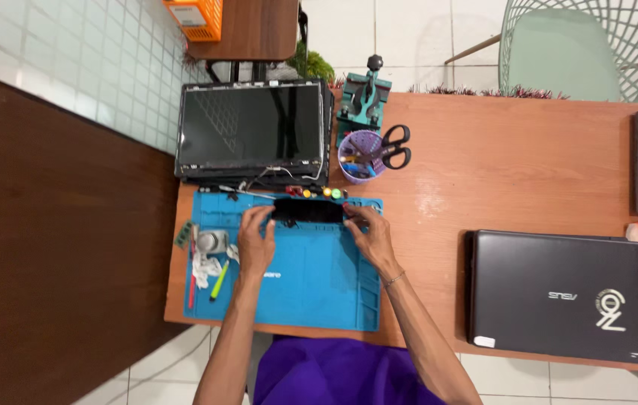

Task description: The person cleans a laptop screen with a cloth, closes the laptop, moves it aside, and then takes a screen assembly and prepares it on the workbench by applying adhesive tape.

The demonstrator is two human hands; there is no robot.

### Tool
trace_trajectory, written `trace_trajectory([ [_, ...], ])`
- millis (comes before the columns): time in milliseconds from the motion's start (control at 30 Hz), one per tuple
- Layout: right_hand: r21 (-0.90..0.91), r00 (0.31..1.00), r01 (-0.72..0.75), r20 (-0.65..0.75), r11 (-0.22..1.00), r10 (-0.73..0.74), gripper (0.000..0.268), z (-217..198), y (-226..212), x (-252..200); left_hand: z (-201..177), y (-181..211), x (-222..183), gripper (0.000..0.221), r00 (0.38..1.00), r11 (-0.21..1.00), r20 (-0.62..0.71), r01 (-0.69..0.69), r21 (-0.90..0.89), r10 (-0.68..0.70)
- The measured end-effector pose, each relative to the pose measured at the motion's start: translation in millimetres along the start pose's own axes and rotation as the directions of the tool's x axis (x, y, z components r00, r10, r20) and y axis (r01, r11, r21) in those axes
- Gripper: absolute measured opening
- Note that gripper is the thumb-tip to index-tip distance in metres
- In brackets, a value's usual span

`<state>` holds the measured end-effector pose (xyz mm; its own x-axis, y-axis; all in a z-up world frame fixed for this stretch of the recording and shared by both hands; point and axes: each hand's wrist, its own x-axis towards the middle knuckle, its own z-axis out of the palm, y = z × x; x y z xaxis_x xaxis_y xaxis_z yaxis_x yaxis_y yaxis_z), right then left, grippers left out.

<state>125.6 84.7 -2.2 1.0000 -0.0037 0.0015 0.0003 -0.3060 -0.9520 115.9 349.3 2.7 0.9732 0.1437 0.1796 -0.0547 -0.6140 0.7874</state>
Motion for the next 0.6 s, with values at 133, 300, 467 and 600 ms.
trace_trajectory([
  [133, -0.113, 0.999, -0.001, -0.040, 0.994, -0.004, 0.023, 11.6, 6.5, 4.1, 1.5, -10.2, 13.8, 0.022, 0.997, 1.000, 0.079, 0.003, -0.007, -0.002],
  [300, -0.089, 0.987, -0.067, -0.151, 0.994, 0.053, 0.015, 17.3, -1.6, 4.8, 1.2, -4.1, 28.3, 0.016, 0.996, 0.997, 0.084, 0.047, -0.069, -0.041],
  [467, -0.053, 0.959, -0.185, -0.227, 0.981, 0.168, 0.016, 27.9, 1.1, 10.2, 5.4, -6.0, 36.8, 0.014, 0.991, 0.988, 0.102, 0.094, -0.121, -0.081],
  [600, -0.026, 0.938, -0.251, -0.256, 0.968, 0.236, 0.018, 30.2, 8.3, 12.4, 7.8, -12.8, 39.9, 0.015, 0.991, 0.990, 0.118, 0.083, -0.113, -0.070],
])
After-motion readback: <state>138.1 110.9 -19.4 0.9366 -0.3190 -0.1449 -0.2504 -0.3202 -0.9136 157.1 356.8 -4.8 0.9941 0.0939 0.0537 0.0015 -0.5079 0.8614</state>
